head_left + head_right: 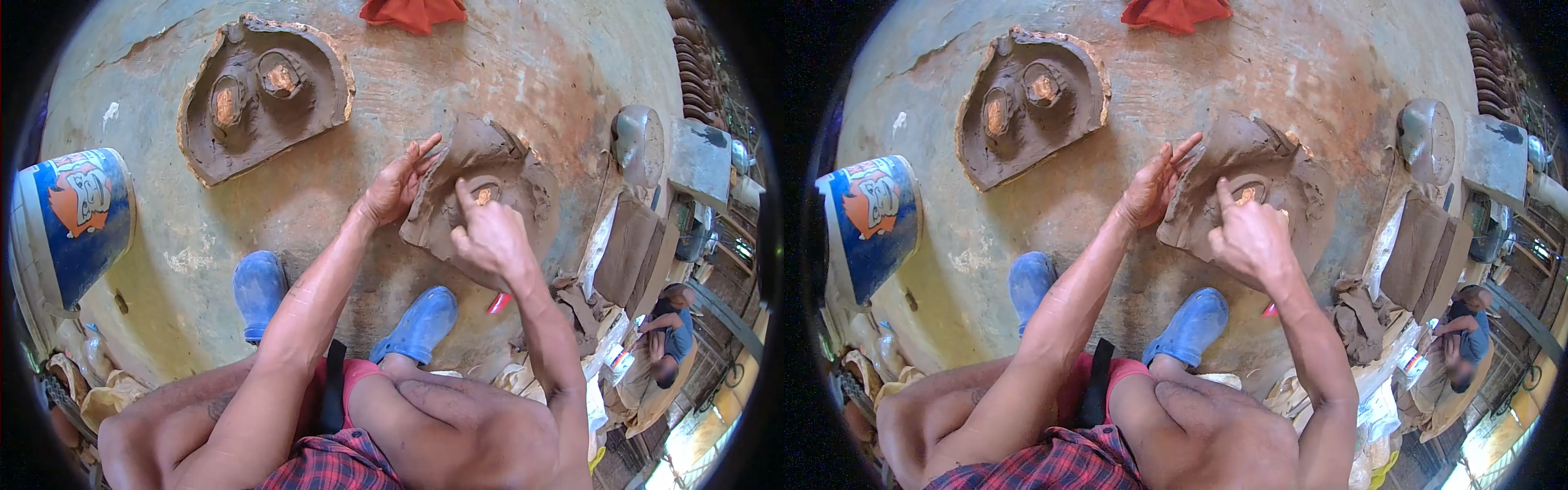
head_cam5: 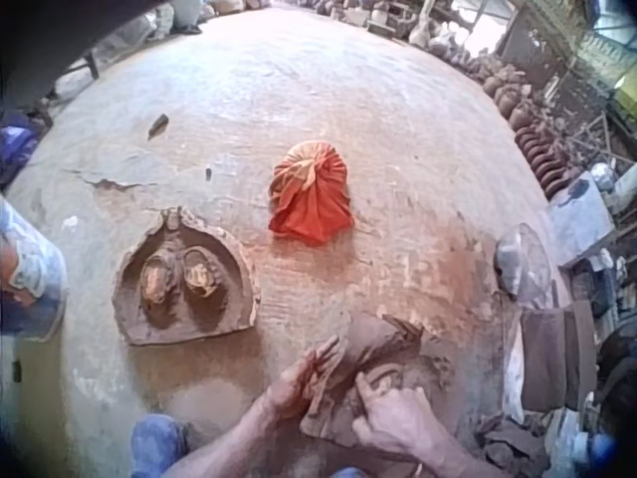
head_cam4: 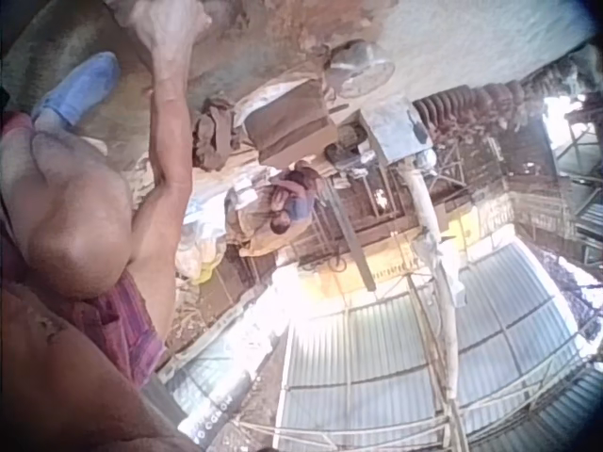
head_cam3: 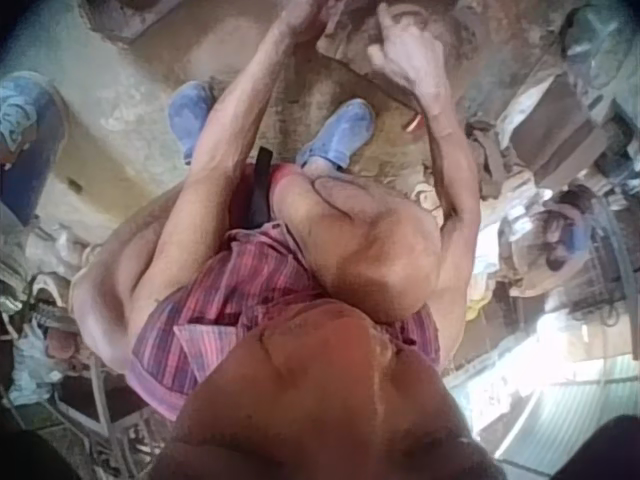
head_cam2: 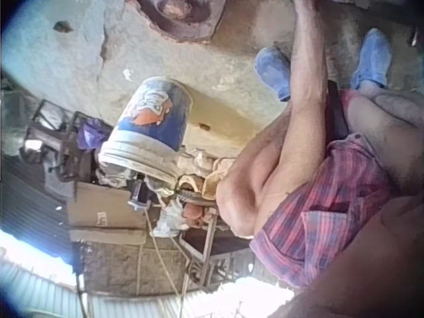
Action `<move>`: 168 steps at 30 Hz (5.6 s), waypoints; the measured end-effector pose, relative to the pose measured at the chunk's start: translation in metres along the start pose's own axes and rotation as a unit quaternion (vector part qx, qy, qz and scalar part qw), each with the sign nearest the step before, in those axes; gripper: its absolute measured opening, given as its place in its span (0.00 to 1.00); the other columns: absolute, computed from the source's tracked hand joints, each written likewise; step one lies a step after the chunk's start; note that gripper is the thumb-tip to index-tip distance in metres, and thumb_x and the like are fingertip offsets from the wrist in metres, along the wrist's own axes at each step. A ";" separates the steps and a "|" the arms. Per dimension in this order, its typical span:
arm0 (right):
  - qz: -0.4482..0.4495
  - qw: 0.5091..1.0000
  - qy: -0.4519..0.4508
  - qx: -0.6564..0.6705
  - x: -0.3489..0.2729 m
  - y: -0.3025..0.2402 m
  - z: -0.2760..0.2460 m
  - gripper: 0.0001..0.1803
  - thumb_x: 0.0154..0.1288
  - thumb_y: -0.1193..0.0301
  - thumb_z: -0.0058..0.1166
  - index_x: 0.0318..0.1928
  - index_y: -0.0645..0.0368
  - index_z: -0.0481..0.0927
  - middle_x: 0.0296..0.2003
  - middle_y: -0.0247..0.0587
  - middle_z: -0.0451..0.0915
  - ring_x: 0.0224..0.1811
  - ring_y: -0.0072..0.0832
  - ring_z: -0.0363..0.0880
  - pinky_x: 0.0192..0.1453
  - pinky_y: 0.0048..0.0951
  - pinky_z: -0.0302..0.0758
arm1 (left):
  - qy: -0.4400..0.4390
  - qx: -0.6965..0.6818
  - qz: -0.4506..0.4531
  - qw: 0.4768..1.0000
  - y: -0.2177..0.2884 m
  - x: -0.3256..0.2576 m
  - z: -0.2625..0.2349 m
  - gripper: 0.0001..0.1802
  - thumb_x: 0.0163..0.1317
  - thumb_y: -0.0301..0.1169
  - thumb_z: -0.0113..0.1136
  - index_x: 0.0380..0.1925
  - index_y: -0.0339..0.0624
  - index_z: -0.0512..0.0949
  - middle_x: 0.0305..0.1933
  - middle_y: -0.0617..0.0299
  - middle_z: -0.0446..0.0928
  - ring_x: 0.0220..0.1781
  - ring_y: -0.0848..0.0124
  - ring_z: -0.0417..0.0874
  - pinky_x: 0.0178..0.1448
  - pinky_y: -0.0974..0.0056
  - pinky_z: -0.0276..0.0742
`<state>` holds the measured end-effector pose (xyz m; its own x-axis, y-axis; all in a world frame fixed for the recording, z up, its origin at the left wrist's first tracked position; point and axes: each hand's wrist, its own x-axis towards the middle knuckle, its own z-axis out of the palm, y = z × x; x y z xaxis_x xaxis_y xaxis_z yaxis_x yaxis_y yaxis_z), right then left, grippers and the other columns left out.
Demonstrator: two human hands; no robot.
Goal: The person forms a clay mask by hand, using a red scraper to smooth the outer edges and rolling small pieces of clay between their palms to create detailed features for the interior.
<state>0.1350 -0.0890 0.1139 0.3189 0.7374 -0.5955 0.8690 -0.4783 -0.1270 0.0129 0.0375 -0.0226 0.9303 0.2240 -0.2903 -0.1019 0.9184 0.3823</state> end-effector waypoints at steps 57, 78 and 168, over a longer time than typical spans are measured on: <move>0.337 0.821 0.454 0.078 -0.170 0.082 0.105 0.31 0.66 0.60 0.68 0.66 0.58 0.82 0.74 0.51 0.73 0.82 0.50 0.62 0.82 0.66 0.55 | 0.122 0.242 0.004 0.963 0.005 -0.013 -0.018 0.51 0.78 0.70 0.33 0.83 0.39 0.55 0.87 0.52 0.55 0.88 0.60 0.52 0.88 0.55 0.44; 0.360 0.898 0.208 0.142 -0.208 0.297 0.116 0.32 0.57 0.57 0.76 0.57 0.59 0.77 0.49 0.59 0.86 0.54 0.55 0.86 0.56 0.52 0.82 | 0.221 0.178 -0.038 0.958 0.019 -0.024 0.011 0.51 0.72 0.76 0.40 0.82 0.54 0.61 0.54 0.56 0.83 0.38 0.68 0.79 0.43 0.64 0.75; 0.069 0.713 0.527 0.458 -0.190 0.057 0.032 0.67 0.69 0.19 0.25 0.84 0.68 0.47 0.85 0.58 0.46 0.88 0.51 0.43 0.87 0.51 0.43 | -0.203 0.091 -0.082 0.972 -0.172 -0.026 0.243 0.41 0.86 0.57 0.30 0.86 0.49 0.32 0.91 0.56 0.33 0.90 0.63 0.35 0.90 0.59 0.35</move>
<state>0.1116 -0.2715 0.1947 0.9038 0.3716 0.2121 0.3437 -0.3352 -0.8772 0.0915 -0.2058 0.1326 0.9949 -0.1005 -0.0040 0.0880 0.8503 0.5189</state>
